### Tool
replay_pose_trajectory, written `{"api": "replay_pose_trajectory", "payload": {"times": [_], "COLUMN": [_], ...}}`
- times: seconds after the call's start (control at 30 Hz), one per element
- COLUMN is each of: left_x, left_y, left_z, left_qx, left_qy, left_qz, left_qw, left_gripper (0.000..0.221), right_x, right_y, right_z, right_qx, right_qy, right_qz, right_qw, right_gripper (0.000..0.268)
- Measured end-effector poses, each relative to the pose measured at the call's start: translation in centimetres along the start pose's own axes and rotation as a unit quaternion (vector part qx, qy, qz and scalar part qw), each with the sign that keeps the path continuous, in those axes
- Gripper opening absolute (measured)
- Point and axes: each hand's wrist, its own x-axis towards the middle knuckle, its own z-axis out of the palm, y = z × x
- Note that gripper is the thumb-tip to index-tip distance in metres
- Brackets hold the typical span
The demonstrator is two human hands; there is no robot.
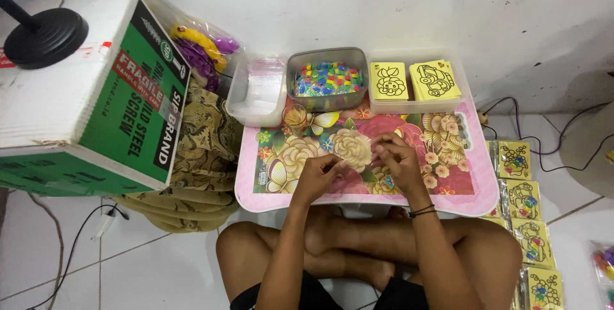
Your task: The person puts several small colored stickers onto a yellow card with a drawing and then slides the card into a clear plastic bag.
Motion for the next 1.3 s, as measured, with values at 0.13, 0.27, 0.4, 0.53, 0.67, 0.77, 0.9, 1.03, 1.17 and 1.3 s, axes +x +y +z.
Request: {"api": "replay_pose_trajectory", "payload": {"times": [0.13, 0.27, 0.4, 0.53, 0.67, 0.77, 0.9, 1.03, 1.17, 1.3], "left_x": [0.1, 0.1, 0.1, 0.1, -0.1, 0.1, 0.2, 0.3, 0.7, 0.4], "left_y": [-0.8, -0.8, -0.4, -1.2, 0.1, 0.4, -0.3, 0.5, 0.7, 0.7], "left_z": [0.1, 0.1, 0.3, 0.3, 0.3, 0.2, 0.2, 0.0, 0.1, 0.1], "left_qx": [0.005, 0.015, 0.005, 0.007, 0.015, 0.013, 0.022, 0.019, 0.015, 0.011], "left_qy": [-0.001, 0.002, 0.004, 0.008, 0.009, 0.008, 0.012, 0.004, 0.004, 0.009], "left_qz": [-0.004, -0.002, -0.007, -0.021, -0.019, -0.017, -0.018, -0.020, -0.016, -0.008], "left_qw": [1.000, 1.000, 1.000, 1.000, 1.000, 1.000, 1.000, 1.000, 1.000, 1.000], "left_gripper": [0.016, 0.015, 0.013, 0.012, 0.010, 0.010, 0.011, 0.013, 0.014, 0.015], "right_x": [0.3, 0.3, 0.1, 0.0, 0.4, 3.5, 9.8, 15.1, 17.2, 17.2], "right_y": [-0.9, -0.6, 3.2, 3.4, 1.3, 1.6, 1.0, 4.9, 3.8, 2.4], "right_z": [0.3, 0.3, 0.1, -0.1, -0.2, -2.1, -7.5, -11.2, -11.3, -10.8], "right_qx": [-0.019, 0.005, 0.136, 0.165, 0.097, -0.028, -0.379, -0.505, -0.641, -0.638], "right_qy": [0.006, 0.020, 0.054, 0.087, 0.196, 0.299, 0.310, 0.198, -0.035, -0.072], "right_qz": [-0.001, 0.003, 0.092, 0.111, 0.054, -0.023, -0.158, -0.057, 0.228, 0.255], "right_qw": [1.000, 1.000, 0.985, 0.976, 0.974, 0.954, 0.857, 0.838, 0.732, 0.723], "right_gripper": [0.031, 0.037, 0.043, 0.037, 0.024, 0.008, 0.013, 0.012, 0.052, 0.053]}}
